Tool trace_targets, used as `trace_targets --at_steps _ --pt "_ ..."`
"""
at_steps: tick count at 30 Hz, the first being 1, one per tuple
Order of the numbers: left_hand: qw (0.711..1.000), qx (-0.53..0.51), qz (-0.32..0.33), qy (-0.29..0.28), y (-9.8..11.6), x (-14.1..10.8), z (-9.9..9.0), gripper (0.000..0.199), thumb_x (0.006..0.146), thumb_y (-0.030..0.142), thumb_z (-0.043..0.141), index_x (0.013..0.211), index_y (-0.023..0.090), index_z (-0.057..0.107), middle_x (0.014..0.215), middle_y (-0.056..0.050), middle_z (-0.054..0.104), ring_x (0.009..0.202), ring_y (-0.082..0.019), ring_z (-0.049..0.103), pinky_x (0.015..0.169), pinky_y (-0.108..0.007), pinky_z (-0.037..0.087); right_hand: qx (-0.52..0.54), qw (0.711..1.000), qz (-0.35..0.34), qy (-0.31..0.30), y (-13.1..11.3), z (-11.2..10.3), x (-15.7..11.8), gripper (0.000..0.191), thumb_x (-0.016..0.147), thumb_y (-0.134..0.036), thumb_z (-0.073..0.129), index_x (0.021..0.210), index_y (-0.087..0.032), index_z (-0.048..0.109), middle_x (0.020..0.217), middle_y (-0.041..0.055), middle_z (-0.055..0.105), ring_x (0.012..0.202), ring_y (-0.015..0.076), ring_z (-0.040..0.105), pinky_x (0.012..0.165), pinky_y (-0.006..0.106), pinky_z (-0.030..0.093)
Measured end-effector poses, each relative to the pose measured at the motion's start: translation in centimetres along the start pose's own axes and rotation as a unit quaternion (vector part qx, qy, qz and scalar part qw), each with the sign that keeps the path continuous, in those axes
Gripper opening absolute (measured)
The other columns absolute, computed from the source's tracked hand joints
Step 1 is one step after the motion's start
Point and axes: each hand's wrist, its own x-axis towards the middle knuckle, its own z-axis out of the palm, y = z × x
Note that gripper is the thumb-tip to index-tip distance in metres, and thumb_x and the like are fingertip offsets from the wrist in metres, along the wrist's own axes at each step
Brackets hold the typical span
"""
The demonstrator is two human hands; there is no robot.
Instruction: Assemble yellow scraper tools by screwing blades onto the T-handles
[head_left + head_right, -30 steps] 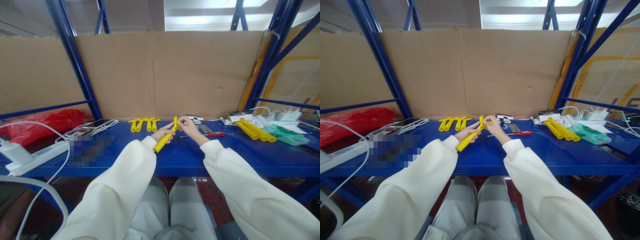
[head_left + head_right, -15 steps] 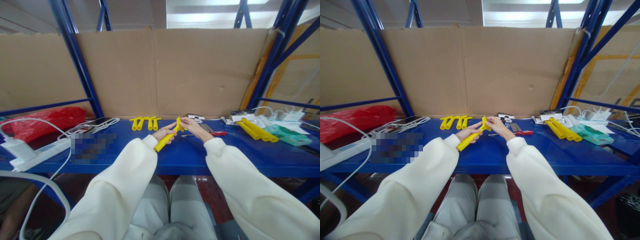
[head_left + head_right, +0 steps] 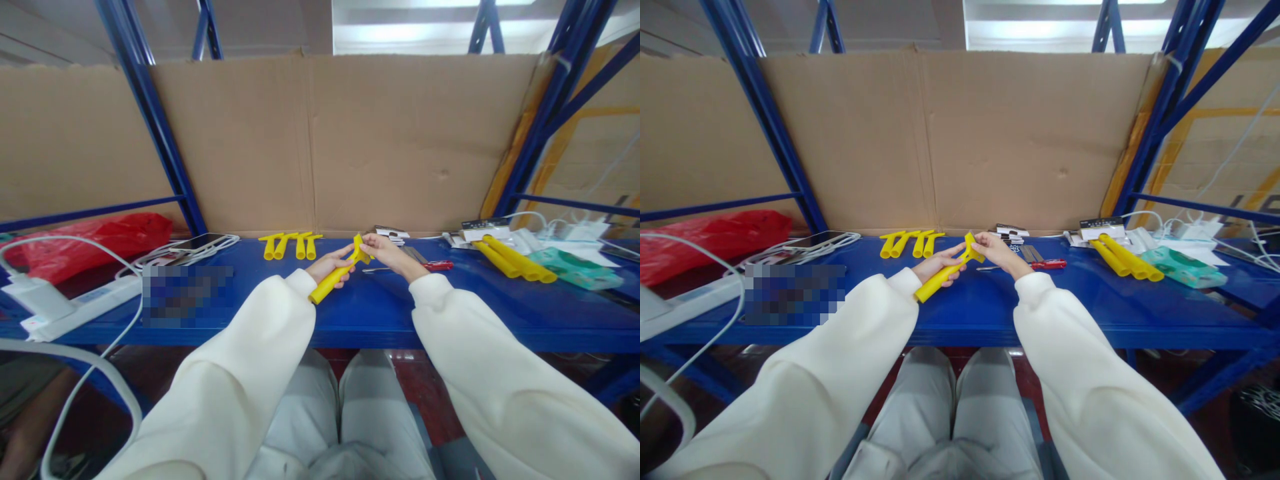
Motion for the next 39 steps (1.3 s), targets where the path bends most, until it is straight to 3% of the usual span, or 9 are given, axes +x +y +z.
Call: trace_targets --at_steps 8,16,21,32,39 --pt "0.999 -0.021 0.016 0.042 0.3 0.0 0.5 0.084 0.089 0.011 0.055 0.158 0.034 0.013 0.069 0.003 0.054 0.042 -0.009 0.050 0.037 -0.016 0.037 -0.048 0.997 0.029 0.055 0.7 0.8 -0.1 0.038 0.075 -0.057 0.069 0.083 -0.020 0.061 0.085 0.0030 0.068 0.081 0.0173 0.061 0.081 0.034 0.050" --pt "0.999 -0.047 0.024 0.013 0.1 0.2 0.2 0.085 0.088 0.012 0.058 0.157 0.035 0.015 0.071 0.003 0.054 0.043 -0.008 0.050 0.038 -0.015 0.036 -0.100 0.994 0.006 0.038 0.9 0.6 -0.3 0.048 0.078 -0.068 0.058 0.081 -0.021 0.061 0.076 0.0010 0.064 0.075 0.0169 0.058 0.073 0.032 0.048" --pt "0.999 -0.029 0.028 0.025 0.2 0.2 0.4 0.081 0.090 0.011 0.052 0.158 0.032 0.014 0.070 0.003 0.053 0.042 -0.009 0.051 0.037 -0.016 0.036 -0.109 0.993 0.014 0.040 0.7 0.7 -0.3 0.050 0.077 -0.071 0.058 0.079 -0.021 0.060 0.076 0.0017 0.065 0.075 0.0177 0.058 0.074 0.032 0.049" --pt "0.998 -0.044 0.024 0.023 0.2 0.2 0.4 0.084 0.088 0.012 0.056 0.157 0.035 0.016 0.070 0.004 0.053 0.042 -0.008 0.049 0.038 -0.016 0.036 -0.113 0.993 0.017 0.039 1.4 0.3 0.0 0.045 0.079 -0.065 0.064 0.078 -0.020 0.062 0.083 0.0060 0.071 0.081 0.0200 0.064 0.079 0.035 0.051" --pt "0.998 -0.024 0.032 0.051 0.4 0.0 0.9 0.078 0.091 0.009 0.048 0.158 0.032 0.015 0.068 0.003 0.052 0.042 -0.009 0.049 0.036 -0.017 0.035 -0.121 0.991 0.032 0.052 1.3 0.1 0.1 0.042 0.075 -0.060 0.070 0.080 -0.020 0.064 0.087 0.0076 0.073 0.081 0.0204 0.065 0.080 0.037 0.052"
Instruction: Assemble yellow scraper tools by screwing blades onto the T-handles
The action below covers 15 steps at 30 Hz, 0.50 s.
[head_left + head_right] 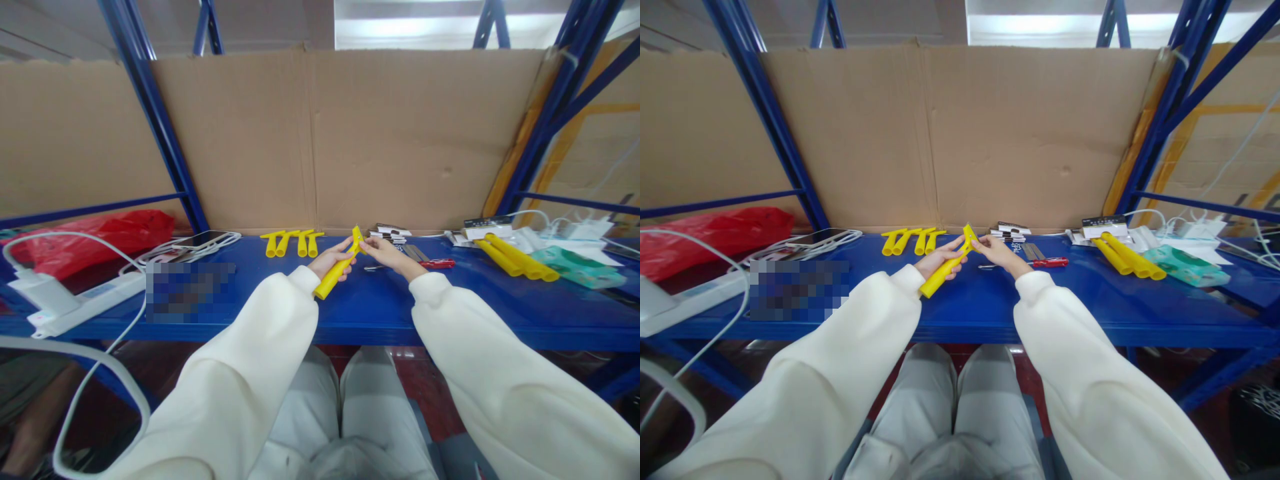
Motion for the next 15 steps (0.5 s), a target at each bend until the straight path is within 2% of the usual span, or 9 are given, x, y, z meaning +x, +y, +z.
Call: trace_targets --at_steps 4,7,12,14,15 --pt "0.999 0.006 -0.006 0.041 0.1 0.0 0.2 0.078 0.091 0.010 0.049 0.158 0.032 0.015 0.067 0.003 0.052 0.042 -0.010 0.049 0.037 -0.017 0.035 -0.032 0.998 -0.005 0.052 -0.4 -1.0 0.4 0.042 0.074 -0.062 0.069 0.073 -0.020 0.064 0.080 0.0081 0.072 0.077 0.0220 0.064 0.076 0.037 0.052" --pt "0.997 0.003 -0.011 0.074 0.1 0.1 0.2 0.079 0.091 0.011 0.051 0.158 0.034 0.016 0.066 0.004 0.050 0.042 -0.009 0.048 0.038 -0.017 0.035 -0.055 0.993 -0.029 0.101 -0.7 -2.6 0.4 0.037 0.076 -0.057 0.068 0.071 -0.021 0.066 0.077 0.0079 0.072 0.077 0.0230 0.064 0.076 0.038 0.052" --pt "0.993 -0.001 -0.002 0.115 0.2 0.1 0.3 0.077 0.091 0.010 0.050 0.157 0.033 0.018 0.064 0.005 0.048 0.041 -0.008 0.046 0.039 -0.017 0.035 -0.131 0.972 -0.063 0.185 -0.3 -6.7 -0.9 0.030 0.081 -0.046 0.060 0.078 -0.018 0.071 0.082 0.0093 0.074 0.082 0.0247 0.066 0.081 0.040 0.051" --pt "0.991 0.005 -0.003 0.135 0.3 0.0 0.5 0.074 0.092 0.009 0.047 0.157 0.032 0.019 0.063 0.005 0.048 0.041 -0.008 0.046 0.039 -0.017 0.034 -0.176 0.963 -0.065 0.193 0.3 -8.7 -1.8 0.029 0.081 -0.043 0.058 0.080 -0.018 0.073 0.085 0.0098 0.075 0.085 0.0251 0.067 0.081 0.039 0.051" --pt "0.989 0.010 -0.005 0.146 0.4 0.0 0.6 0.073 0.093 0.008 0.045 0.157 0.031 0.020 0.063 0.005 0.048 0.041 -0.009 0.046 0.039 -0.017 0.034 -0.213 0.960 -0.052 0.176 0.7 -9.7 -2.3 0.026 0.080 -0.041 0.060 0.080 -0.019 0.073 0.085 0.0092 0.075 0.085 0.0254 0.068 0.081 0.038 0.052"
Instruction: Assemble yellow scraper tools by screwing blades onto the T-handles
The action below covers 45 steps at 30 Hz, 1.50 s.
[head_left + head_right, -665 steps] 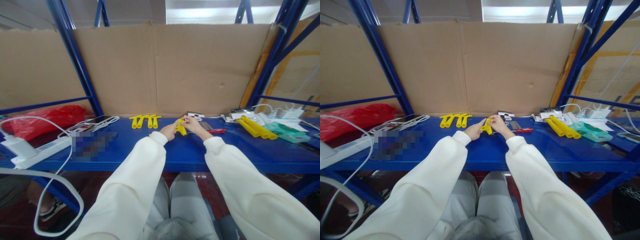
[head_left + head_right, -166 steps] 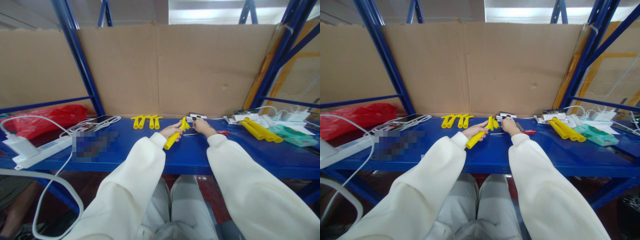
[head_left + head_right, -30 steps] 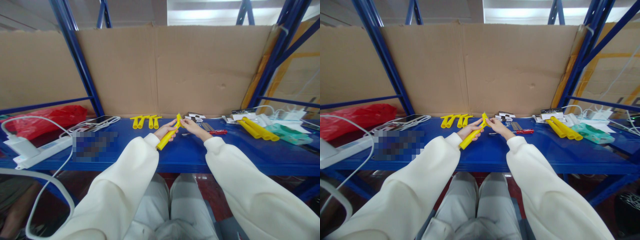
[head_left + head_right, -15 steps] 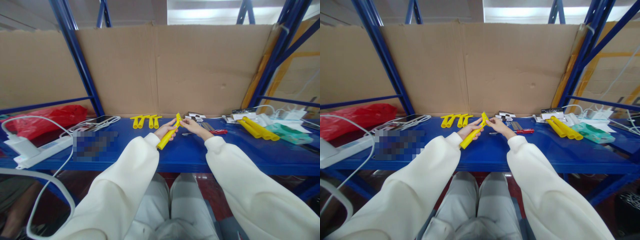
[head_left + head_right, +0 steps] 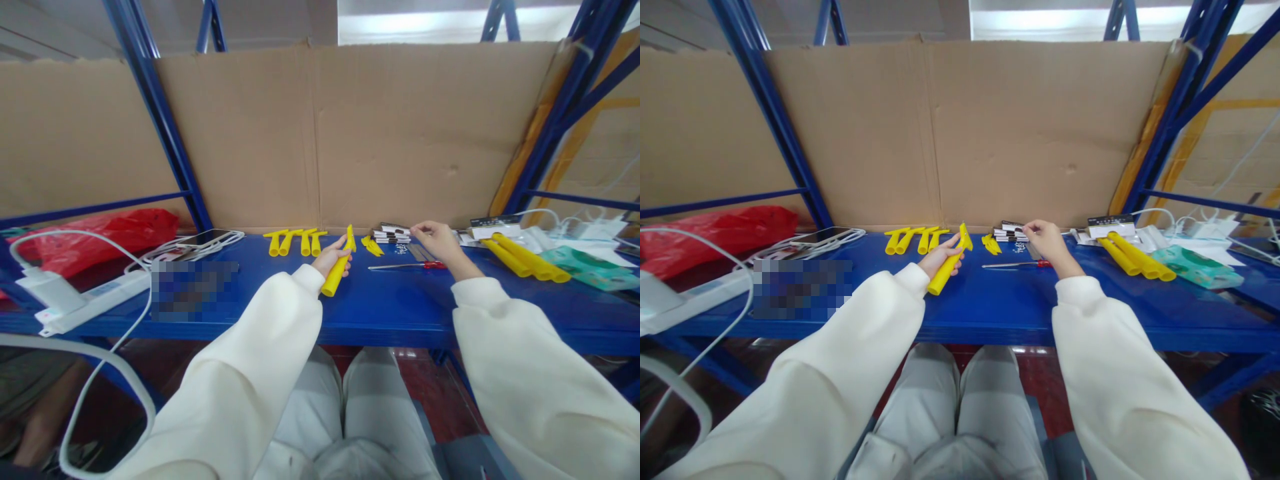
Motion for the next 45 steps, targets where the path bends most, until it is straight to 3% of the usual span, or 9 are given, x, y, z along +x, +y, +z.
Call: trace_targets --at_steps 3,7,14,31,38,45 --pt "1.000 0.006 0.001 0.021 0.2 -0.3 0.3 0.072 0.093 0.007 0.042 0.157 0.031 0.020 0.062 0.005 0.048 0.040 -0.008 0.045 0.038 -0.018 0.033 -0.111 0.990 0.021 -0.083 2.3 -2.2 -0.4 0.017 0.073 -0.036 0.064 0.070 -0.022 0.073 0.082 0.0062 0.076 0.085 0.0263 0.069 0.082 0.037 0.052" --pt "0.999 0.006 0.001 0.034 0.2 -0.5 0.5 0.073 0.094 0.007 0.042 0.158 0.030 0.016 0.062 0.005 0.047 0.040 -0.008 0.044 0.038 -0.017 0.032 -0.139 0.974 0.033 -0.174 4.1 -3.7 -0.7 0.014 0.071 -0.034 0.064 0.066 -0.024 0.071 0.076 0.0035 0.075 0.078 0.0241 0.069 0.080 0.035 0.054" --pt "0.999 0.014 0.002 0.036 0.1 -0.2 0.3 0.072 0.094 0.007 0.042 0.158 0.032 0.019 0.062 0.005 0.047 0.041 -0.008 0.044 0.038 -0.017 0.032 -0.111 0.949 0.090 -0.282 3.4 -3.8 -1.2 0.019 0.067 -0.041 0.071 0.062 -0.023 0.070 0.067 0.0056 0.073 0.064 0.0227 0.066 0.068 0.034 0.053" --pt "0.999 0.017 -0.004 0.031 0.1 -0.1 0.2 0.072 0.093 0.007 0.042 0.157 0.031 0.020 0.062 0.005 0.047 0.040 -0.009 0.044 0.039 -0.018 0.033 -0.106 0.938 0.125 -0.306 3.6 -4.2 -1.5 0.042 0.057 -0.062 0.076 0.064 -0.021 0.071 0.060 0.0043 0.068 0.054 0.0178 0.058 0.052 0.029 0.043" --pt "0.999 0.008 -0.007 0.040 0.2 -0.3 0.4 0.071 0.093 0.007 0.043 0.157 0.030 0.022 0.061 0.005 0.047 0.039 -0.009 0.045 0.037 -0.017 0.031 -0.109 0.934 0.104 -0.325 3.6 -3.8 -1.8 0.031 0.057 -0.050 0.079 0.065 -0.022 0.068 0.065 0.0039 0.069 0.064 0.0208 0.062 0.059 0.030 0.048" --pt "0.999 0.005 -0.013 0.053 0.2 -0.1 0.3 0.071 0.093 0.008 0.043 0.157 0.030 0.021 0.061 0.005 0.047 0.040 -0.008 0.044 0.037 -0.017 0.032 -0.084 0.958 0.054 -0.270 3.4 -3.4 -1.7 0.025 0.061 -0.042 0.076 0.072 -0.022 0.065 0.069 0.0033 0.069 0.070 0.0208 0.064 0.065 0.031 0.051"
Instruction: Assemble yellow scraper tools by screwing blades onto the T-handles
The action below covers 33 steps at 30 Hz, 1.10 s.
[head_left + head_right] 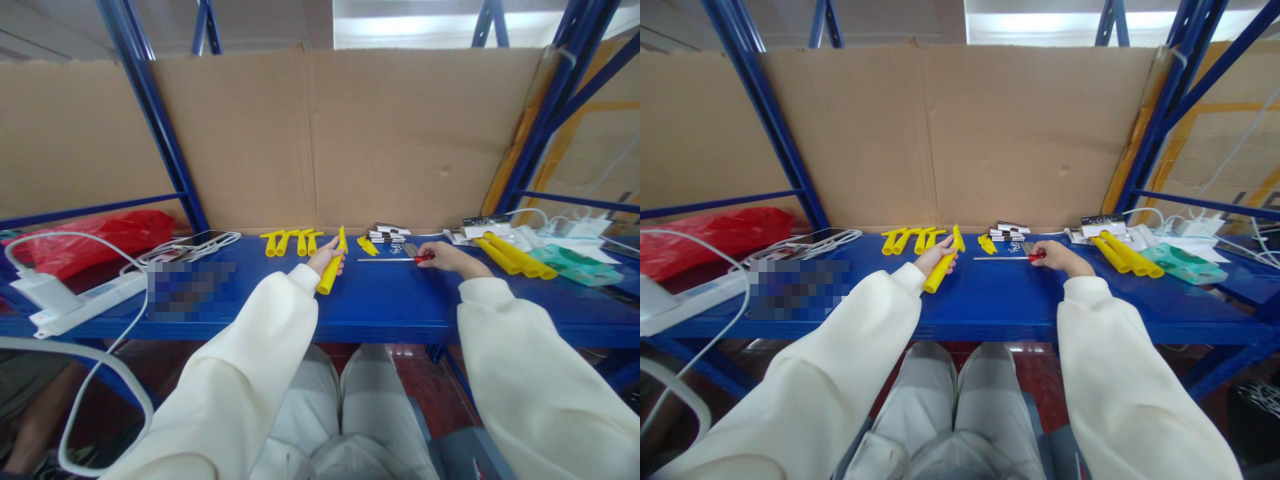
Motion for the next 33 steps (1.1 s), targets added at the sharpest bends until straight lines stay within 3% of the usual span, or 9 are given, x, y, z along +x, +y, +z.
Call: trace_targets --at_steps 10,22,33 --pt "0.999 -0.012 -0.014 -0.032 -0.2 0.6 -0.5 0.074 0.092 0.010 0.047 0.157 0.032 0.018 0.064 0.004 0.048 0.040 -0.008 0.044 0.038 -0.016 0.032 0.067 0.993 -0.030 0.091 -0.7 0.3 0.3 0.029 0.059 -0.047 0.075 0.066 -0.023 0.061 0.069 0.0044 0.069 0.073 0.0235 0.065 0.073 0.036 0.052" --pt "0.996 0.022 -0.035 -0.075 0.2 0.1 -0.4 0.072 0.096 0.010 0.038 0.158 0.030 0.010 0.065 0.004 0.048 0.042 -0.009 0.046 0.039 -0.017 0.035 0.091 0.991 -0.035 0.096 -1.5 0.6 0.3 0.032 0.057 -0.048 0.075 0.068 -0.022 0.059 0.071 0.0038 0.068 0.072 0.0227 0.064 0.074 0.037 0.051" --pt "0.994 -0.002 -0.036 -0.102 -0.4 1.0 -1.0 0.079 0.093 0.009 0.046 0.159 0.033 0.010 0.066 0.004 0.049 0.042 -0.008 0.046 0.039 -0.016 0.035 0.089 0.990 -0.039 0.100 -1.4 0.6 0.2 0.032 0.058 -0.049 0.076 0.068 -0.023 0.061 0.072 0.0041 0.070 0.074 0.0240 0.065 0.074 0.038 0.052"
